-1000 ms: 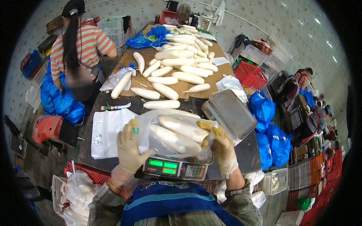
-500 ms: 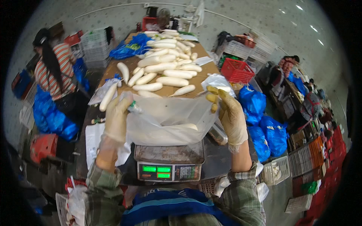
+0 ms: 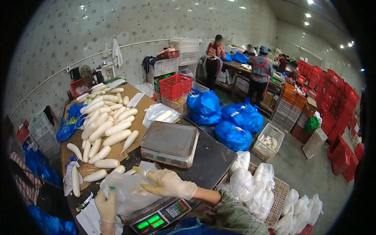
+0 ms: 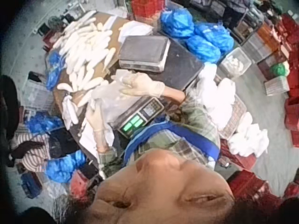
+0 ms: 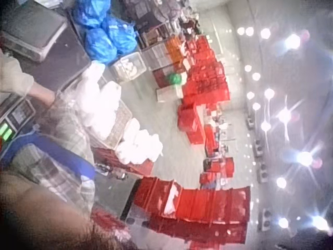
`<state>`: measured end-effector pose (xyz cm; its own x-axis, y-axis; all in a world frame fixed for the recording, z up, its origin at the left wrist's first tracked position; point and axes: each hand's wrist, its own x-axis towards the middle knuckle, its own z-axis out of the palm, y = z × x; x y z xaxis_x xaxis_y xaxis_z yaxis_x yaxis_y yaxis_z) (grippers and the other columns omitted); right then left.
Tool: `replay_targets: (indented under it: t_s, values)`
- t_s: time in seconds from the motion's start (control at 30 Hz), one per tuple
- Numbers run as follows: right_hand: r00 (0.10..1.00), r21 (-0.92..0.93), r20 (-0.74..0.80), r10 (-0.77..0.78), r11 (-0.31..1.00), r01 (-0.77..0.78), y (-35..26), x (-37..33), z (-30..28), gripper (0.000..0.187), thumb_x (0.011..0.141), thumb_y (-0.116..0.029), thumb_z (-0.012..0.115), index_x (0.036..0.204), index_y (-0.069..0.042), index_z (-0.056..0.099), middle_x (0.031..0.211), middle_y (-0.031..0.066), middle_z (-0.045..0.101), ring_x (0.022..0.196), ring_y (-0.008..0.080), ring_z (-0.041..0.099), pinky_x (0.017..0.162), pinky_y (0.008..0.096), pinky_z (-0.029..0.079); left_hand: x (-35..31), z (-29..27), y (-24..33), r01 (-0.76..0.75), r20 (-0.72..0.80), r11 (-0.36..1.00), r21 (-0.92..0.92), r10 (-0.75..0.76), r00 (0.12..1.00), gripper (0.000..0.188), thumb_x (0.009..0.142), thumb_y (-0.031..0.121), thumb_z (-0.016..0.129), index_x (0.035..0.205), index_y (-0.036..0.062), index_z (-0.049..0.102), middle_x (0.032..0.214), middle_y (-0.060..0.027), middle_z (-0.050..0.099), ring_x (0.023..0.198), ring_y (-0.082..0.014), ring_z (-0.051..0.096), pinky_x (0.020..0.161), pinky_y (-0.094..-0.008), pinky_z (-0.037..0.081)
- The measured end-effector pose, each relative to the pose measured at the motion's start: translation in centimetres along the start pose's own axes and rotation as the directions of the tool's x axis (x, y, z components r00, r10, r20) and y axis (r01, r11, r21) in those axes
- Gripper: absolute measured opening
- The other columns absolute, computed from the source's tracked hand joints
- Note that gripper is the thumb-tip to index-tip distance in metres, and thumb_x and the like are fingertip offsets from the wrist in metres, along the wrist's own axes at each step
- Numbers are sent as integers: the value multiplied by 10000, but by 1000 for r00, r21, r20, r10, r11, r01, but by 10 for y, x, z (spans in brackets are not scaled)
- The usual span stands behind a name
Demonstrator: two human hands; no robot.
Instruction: The person places white radishes into plastic bags on a digital scale, ties the bags, and moves them to a red crate. Other workers are visible in the background handling radishes.
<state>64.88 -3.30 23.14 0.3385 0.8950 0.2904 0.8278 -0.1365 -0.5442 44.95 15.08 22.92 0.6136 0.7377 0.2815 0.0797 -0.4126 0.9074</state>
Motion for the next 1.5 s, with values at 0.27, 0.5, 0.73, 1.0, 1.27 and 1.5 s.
replay_targets:
  t_s: [0.27, 0.5, 0.73, 1.0, 1.27, 1.5]
  values:
    - [980, 754, -159, 115, 656, 45, -8, -10, 42, 366, 1003, -300, 626, 1255, -38, 588, 1035, 173, 634, 951, 267, 607, 868, 377, 498, -8, -16, -22, 373, 371, 689, -622, -161, 915, 460, 1080, 388, 439, 1328, 17, 551, 1171, -69, 580, 1056, -202, 544, 920, -348, 436]
    - [983, 735, -92, 158, 677, -40, -5, -33, 46, 526, 998, -163, 608, 1489, -27, 476, 1244, 175, 604, 1137, 248, 561, 1033, 354, 423, -8, -2, -3, -29, 29, 997, 72, 27, 999, 177, 980, 82, 553, 1060, -11, 681, 893, -82, 676, 766, -186, 630, 676, -310, 489]
    - [987, 899, 17, 159, 430, -84, -25, -34, 32, 520, 1009, -102, 567, 1502, 12, 447, 1469, 153, 522, 1336, 207, 471, 1133, 339, 341, -23, -10, 10, 429, 204, 614, -663, -404, 892, 276, 983, 126, 595, 1235, 23, 642, 1040, -6, 677, 924, -96, 658, 766, -247, 526]
    - [998, 649, -20, -53, 759, 54, -17, -24, 51, 548, 993, -160, 610, 1500, -13, 465, 1318, 93, 589, 1119, 183, 561, 978, 318, 447, -35, -1, -5, 498, 361, 828, -259, -395, 845, 264, 956, 192, 674, 1129, -5, 706, 941, -12, 695, 854, -73, 626, 755, -207, 499]
    - [979, 722, 187, 84, 664, -195, -20, -24, 64, 553, 988, -93, 600, 1507, -30, 418, 1323, 139, 569, 1089, 183, 558, 980, 337, 444, -36, -28, -18, 68, 12, 432, -900, -131, 991, 390, 931, 115, 614, 1295, -19, 572, 1242, -97, 649, 1123, -217, 638, 935, -346, 545]
    - [997, 845, 71, 20, 530, -71, -30, -17, 62, 611, 998, -64, 563, 1566, -34, 339, 1438, 148, 547, 1256, 170, 535, 1081, 317, 400, -43, -19, -25, 310, 170, 543, -780, -293, 941, 329, 946, 135, 643, 1249, 8, 637, 1102, -69, 694, 923, -127, 666, 753, -254, 553]
